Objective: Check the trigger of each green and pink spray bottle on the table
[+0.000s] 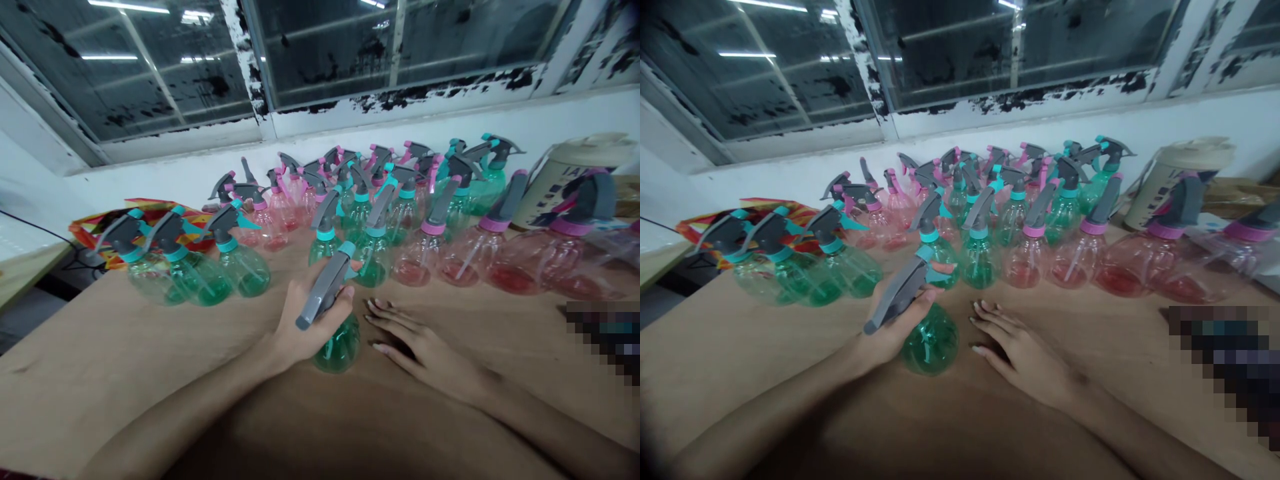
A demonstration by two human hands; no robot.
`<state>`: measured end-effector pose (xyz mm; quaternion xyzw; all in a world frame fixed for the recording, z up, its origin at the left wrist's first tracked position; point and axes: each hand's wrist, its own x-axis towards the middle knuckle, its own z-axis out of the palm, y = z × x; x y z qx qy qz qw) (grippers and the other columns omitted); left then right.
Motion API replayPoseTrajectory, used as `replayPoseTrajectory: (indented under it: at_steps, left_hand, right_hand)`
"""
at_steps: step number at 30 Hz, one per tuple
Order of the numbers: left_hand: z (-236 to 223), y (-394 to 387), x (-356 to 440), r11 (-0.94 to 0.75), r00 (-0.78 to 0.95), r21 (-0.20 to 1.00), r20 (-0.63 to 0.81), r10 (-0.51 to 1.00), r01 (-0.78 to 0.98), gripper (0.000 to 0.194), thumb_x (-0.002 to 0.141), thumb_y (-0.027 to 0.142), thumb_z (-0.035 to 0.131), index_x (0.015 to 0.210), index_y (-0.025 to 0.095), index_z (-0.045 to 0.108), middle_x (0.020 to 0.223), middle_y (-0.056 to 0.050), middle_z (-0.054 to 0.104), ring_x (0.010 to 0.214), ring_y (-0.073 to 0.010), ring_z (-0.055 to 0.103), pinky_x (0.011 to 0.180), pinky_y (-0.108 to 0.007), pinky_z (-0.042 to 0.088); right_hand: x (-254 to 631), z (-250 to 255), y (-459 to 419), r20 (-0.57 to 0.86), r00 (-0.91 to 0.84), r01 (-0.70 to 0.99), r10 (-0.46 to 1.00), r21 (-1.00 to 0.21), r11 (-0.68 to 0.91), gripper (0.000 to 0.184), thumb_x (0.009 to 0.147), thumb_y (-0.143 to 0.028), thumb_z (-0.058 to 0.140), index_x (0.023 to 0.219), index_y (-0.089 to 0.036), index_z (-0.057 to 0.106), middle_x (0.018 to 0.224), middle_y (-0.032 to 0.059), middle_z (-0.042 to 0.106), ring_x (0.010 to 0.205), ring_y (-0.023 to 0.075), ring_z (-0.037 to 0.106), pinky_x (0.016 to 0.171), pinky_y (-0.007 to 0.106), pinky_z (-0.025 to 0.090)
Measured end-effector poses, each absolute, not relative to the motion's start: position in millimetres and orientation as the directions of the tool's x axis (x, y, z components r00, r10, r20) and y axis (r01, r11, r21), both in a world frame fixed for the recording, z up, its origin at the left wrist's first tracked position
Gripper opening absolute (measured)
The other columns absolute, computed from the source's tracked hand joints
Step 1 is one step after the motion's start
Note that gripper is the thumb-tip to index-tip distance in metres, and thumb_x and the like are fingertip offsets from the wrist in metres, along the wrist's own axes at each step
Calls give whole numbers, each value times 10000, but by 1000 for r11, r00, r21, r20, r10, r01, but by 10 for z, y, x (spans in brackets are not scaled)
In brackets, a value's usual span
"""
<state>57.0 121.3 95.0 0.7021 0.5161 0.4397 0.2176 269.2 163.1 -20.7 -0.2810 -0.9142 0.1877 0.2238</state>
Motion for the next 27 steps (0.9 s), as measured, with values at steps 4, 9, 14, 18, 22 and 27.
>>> replayPoseTrajectory:
  at_steps: [4,9,14,18,22,27]
  left_hand:
    - [963,1209,575,-360,74,754,385,920,549,289,824,268,538,1097,195,600,785,-31,635,687,-181,617,721,-333,528]
    - [980,1206,586,-347,68,754,375,925,558,277,820,270,530,1067,180,615,718,-15,623,692,-182,621,671,-308,509]
    - [1007,1194,602,-341,63,751,372,926,565,278,826,278,522,1081,189,591,754,-11,634,631,-156,596,622,-285,481]
    - [1011,1193,608,-364,71,744,394,916,560,261,825,272,514,1064,192,582,754,-14,626,640,-156,602,609,-280,474]
    - [983,1207,598,-350,63,741,387,920,573,270,825,284,519,1072,199,591,757,-21,636,662,-167,623,634,-292,491]
    - [975,1234,568,-397,131,723,397,909,566,232,841,288,501,1035,212,604,832,-38,656,651,-164,626,649,-309,520]
  right_hand:
    - [2690,-184,1624,296,-742,430,602,-480,765,494,921,-378,457,1395,-266,378,1457,32,392,1348,222,326,1098,478,314]
    - [2691,-183,1622,304,-736,419,604,-495,761,502,916,-377,467,1398,-273,375,1451,34,402,1344,230,332,1094,485,316]
    - [2689,-205,1625,304,-733,423,609,-498,757,507,913,-375,470,1400,-278,371,1454,28,396,1341,233,337,1093,485,320]
    - [2687,-208,1624,298,-736,431,608,-487,760,486,913,-383,467,1383,-275,400,1454,20,397,1343,224,336,1096,472,321]
    - [2690,-209,1627,300,-729,434,616,-494,754,496,909,-386,475,1386,-277,397,1443,24,414,1340,226,340,1096,469,321]
    - [2693,-217,1635,305,-735,421,605,-494,761,503,911,-382,473,1395,-281,381,1451,24,402,1342,226,336,1097,473,317]
